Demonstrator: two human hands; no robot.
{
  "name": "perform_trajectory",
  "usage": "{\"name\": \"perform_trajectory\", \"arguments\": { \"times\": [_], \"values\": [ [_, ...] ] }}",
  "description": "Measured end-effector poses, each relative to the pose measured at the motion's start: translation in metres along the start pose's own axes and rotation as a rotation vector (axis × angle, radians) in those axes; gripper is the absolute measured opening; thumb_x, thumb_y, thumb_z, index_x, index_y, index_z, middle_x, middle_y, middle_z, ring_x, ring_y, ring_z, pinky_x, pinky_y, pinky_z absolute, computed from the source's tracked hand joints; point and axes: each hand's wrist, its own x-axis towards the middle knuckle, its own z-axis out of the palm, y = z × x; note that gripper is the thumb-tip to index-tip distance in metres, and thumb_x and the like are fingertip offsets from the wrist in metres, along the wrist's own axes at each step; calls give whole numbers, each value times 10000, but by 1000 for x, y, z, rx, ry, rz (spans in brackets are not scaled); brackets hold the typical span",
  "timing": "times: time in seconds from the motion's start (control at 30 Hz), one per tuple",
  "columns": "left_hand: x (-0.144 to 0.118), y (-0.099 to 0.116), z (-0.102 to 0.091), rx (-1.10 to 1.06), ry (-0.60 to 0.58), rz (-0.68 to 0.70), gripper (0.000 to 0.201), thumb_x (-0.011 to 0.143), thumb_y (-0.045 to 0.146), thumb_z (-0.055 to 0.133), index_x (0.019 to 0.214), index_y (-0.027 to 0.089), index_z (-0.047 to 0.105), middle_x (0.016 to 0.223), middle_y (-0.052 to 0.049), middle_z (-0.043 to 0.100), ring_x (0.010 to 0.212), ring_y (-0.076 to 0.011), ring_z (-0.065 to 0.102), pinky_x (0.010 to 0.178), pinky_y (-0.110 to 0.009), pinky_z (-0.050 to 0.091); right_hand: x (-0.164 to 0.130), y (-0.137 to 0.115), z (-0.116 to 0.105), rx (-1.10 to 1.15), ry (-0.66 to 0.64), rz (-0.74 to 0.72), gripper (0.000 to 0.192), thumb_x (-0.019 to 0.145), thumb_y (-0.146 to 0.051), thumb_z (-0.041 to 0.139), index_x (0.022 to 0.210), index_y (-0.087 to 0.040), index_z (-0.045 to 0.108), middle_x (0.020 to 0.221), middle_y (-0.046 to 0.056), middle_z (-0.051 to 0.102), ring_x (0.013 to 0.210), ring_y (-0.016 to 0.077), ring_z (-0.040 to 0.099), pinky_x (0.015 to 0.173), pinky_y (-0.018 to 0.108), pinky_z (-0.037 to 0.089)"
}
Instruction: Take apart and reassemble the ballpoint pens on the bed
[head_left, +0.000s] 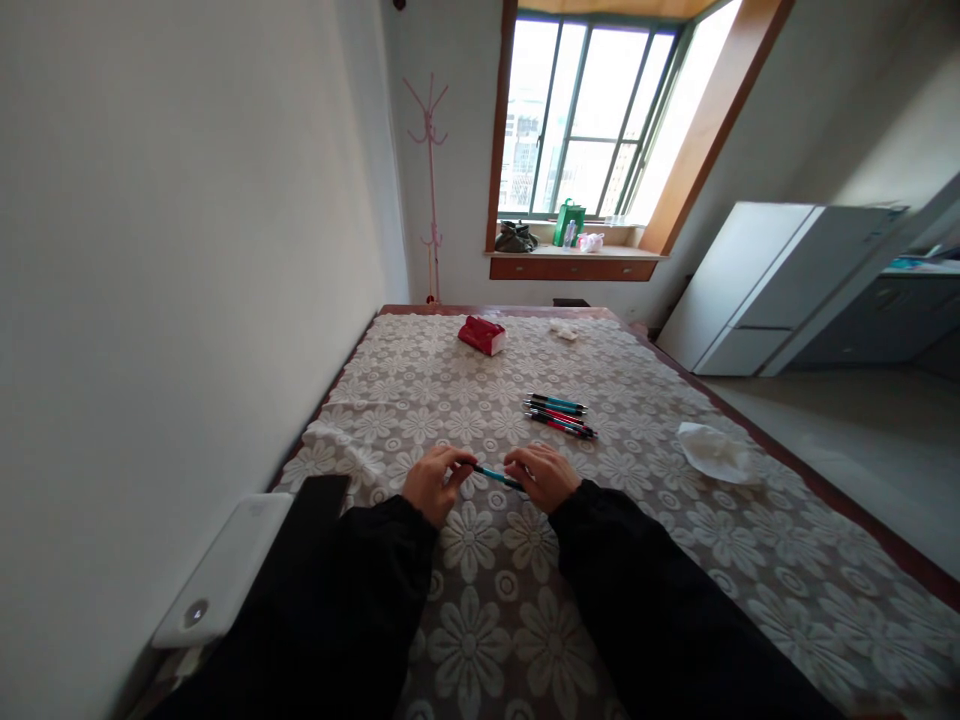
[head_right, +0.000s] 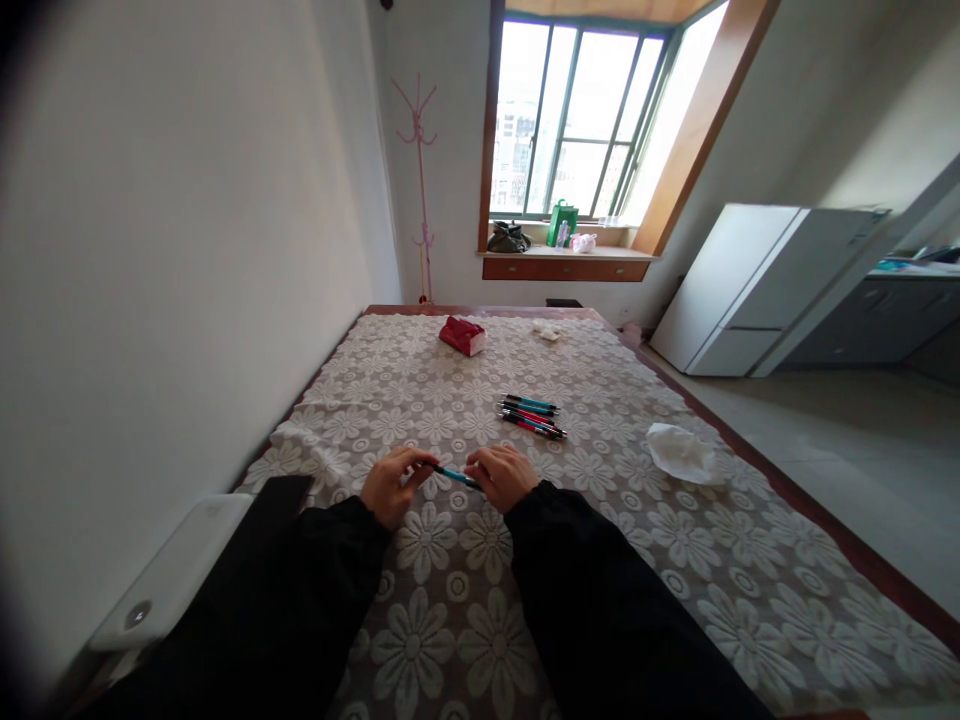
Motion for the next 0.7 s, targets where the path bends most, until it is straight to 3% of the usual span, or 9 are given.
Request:
{"name": "perform_trajectory", "arguments": {
  "times": [0.1, 0.23, 0.33, 0.5, 0.6, 0.7],
  "values": [
    [1, 0, 0, -59, 60, -103, 186, 868, 343, 554, 916, 239, 702, 864, -3, 716, 700, -129, 601, 604, -240, 443, 0, -2, -1, 67, -2, -16, 293, 862, -387, 617, 1082, -202, 563, 812, 22, 654, 735, 175, 586, 743, 311, 423],
    [2, 0, 1, -128, 76, -184, 271, 853, 441, 554, 900, 226, 713, 750, 7, 722, 603, -119, 572, 534, -223, 406, 0, -2, -1, 44, 76, -29, 142, 930, -311, 513, 979, -200, 588, 858, 52, 655, 791, 183, 586, 758, 310, 427],
    [2, -1, 0, -117, 59, -210, 372, 880, 505, 483, 853, 208, 706, 670, 16, 704, 511, -105, 517, 498, -224, 367, 0, 1, -1, 9, 148, -41, 215, 973, -314, 435, 924, -197, 609, 819, 53, 647, 771, 179, 574, 751, 308, 422],
    [1, -2, -1, -117, 2, -248, 570, 941, 517, 301, 613, 186, 629, 495, 15, 596, 468, -108, 515, 515, -231, 363, 0, 3, -2, -4, 207, -58, 282, 987, -363, 408, 914, -194, 622, 793, 57, 641, 773, 183, 561, 743, 303, 421],
    [1, 0, 0, -124, 3, -199, 429, 907, 483, 409, 692, 192, 638, 553, 17, 606, 505, -115, 521, 527, -232, 370, 0, 2, -2, -12, 201, -60, 300, 992, -356, 396, 887, -195, 626, 773, 52, 644, 748, 176, 564, 737, 302, 412],
    [2, 3, -1, -139, 72, -131, 243, 832, 413, 557, 905, 204, 656, 792, -6, 687, 675, -132, 584, 610, -230, 410, 0, 3, -1, -36, 203, -22, 339, 996, -344, 375, 825, -191, 626, 721, 44, 631, 693, 167, 559, 707, 299, 397]
  ]
}}
